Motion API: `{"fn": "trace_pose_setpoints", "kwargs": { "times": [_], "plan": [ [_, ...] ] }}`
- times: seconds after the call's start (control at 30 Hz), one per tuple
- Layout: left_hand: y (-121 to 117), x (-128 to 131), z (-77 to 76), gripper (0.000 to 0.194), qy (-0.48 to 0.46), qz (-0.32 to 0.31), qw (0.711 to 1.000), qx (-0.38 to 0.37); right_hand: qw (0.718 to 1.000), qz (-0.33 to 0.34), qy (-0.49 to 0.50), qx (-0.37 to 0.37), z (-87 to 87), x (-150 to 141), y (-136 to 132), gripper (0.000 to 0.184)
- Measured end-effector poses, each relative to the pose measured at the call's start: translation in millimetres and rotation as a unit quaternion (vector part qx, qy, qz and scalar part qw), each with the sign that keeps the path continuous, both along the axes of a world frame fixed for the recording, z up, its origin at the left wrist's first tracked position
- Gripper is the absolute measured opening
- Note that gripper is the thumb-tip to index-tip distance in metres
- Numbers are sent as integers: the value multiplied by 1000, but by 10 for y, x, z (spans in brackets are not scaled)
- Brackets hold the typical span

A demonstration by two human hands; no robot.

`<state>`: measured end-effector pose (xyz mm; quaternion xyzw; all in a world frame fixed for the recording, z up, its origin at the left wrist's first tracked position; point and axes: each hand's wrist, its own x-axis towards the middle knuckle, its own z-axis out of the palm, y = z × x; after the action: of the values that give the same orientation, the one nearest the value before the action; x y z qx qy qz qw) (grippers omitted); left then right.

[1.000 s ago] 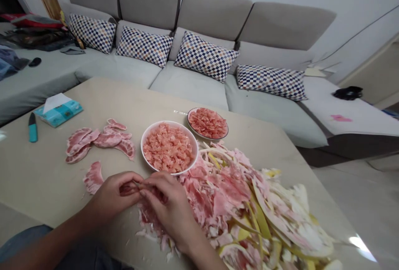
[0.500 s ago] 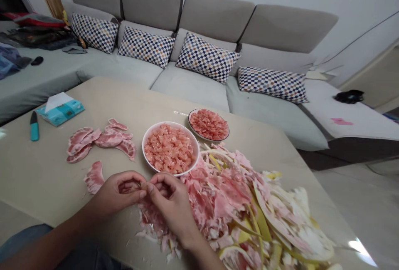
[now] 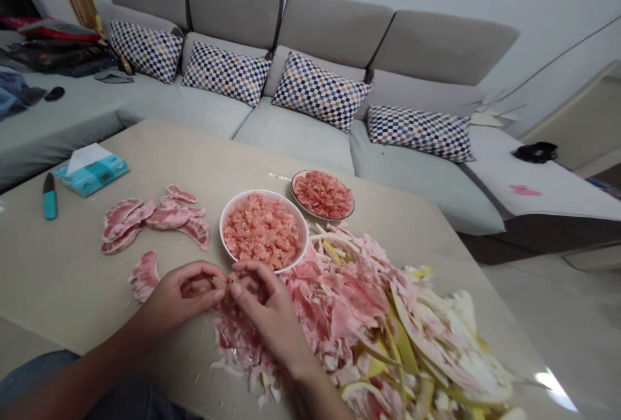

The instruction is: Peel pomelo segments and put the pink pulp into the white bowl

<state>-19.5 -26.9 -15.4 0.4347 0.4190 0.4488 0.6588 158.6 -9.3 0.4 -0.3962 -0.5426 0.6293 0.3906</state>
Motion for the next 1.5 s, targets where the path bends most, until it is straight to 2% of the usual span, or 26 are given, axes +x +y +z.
{"fn": "trace_pose_setpoints", "kwargs": {
  "times": [0.07, 0.13, 0.3, 0.67, 0.77, 0.83, 0.9, 0.93, 1.0, 1.03, 1.07, 1.1, 1.13, 1.2, 1.27, 1.33, 1.43, 1.5],
  "plan": [
    [-5, 1, -5, 14, 16, 9, 1000, 7, 997, -7, -60, 45, 0, 8, -4, 27],
    [-8, -2, 2, 14, 21, 11, 1000, 9, 995, -6, -79, 59, -7, 11, 1, 26],
    [-4, -6, 33, 15, 13, 8, 1000, 9, 997, -11, -58, 46, -15, 26, 32, 25],
    [-8, 5, 33, 18, 54, 35, 998, 15, 992, -53, -76, 83, -4, 79, 69, 22],
    [9, -27, 78, 17, 77, 63, 995, 15, 981, -76, -115, 136, 43, 109, 81, 13],
    [31, -62, 109, 17, 92, 94, 991, 20, 967, -77, -164, 179, 76, 124, 69, 20],
    [55, -98, 139, 17, 100, 128, 986, 26, 951, -67, -215, 212, 107, 140, 37, 35],
    [65, -112, 154, 18, 101, 140, 985, 27, 945, -46, -233, 226, 122, 150, 16, 35],
    [76, -126, 182, 20, 100, 151, 983, 28, 936, 39, -249, 245, 154, 176, -23, 16],
    [76, -125, 192, 20, 102, 150, 983, 27, 931, 88, -252, 248, 169, 189, -37, 17],
    [72, -119, 199, 20, 104, 145, 984, 26, 927, 125, -255, 245, 180, 200, -46, 30],
    [65, -108, 200, 18, 107, 137, 984, 25, 926, 137, -261, 238, 185, 206, -49, 36],
    [55, -94, 193, 17, 108, 125, 986, 25, 928, 120, -267, 230, 185, 207, -47, 32],
    [30, -60, 153, 16, 105, 91, 990, 30, 938, 33, -271, 213, 166, 187, -36, 20],
    [6, -27, 83, 17, 94, 53, 994, 34, 946, -37, -249, 206, 134, 143, -25, 19],
    [-8, -3, 7, 18, 85, 27, 995, 34, 953, -52, -215, 210, 103, 88, -22, 28],
    [-8, 5, -50, 19, 77, 8, 997, 18, 963, -36, -173, 205, 76, 25, -23, 13],
    [0, -6, -28, 19, 58, -6, 998, 0, 974, -40, -147, 166, 62, 11, -17, 10]
  ]
}}
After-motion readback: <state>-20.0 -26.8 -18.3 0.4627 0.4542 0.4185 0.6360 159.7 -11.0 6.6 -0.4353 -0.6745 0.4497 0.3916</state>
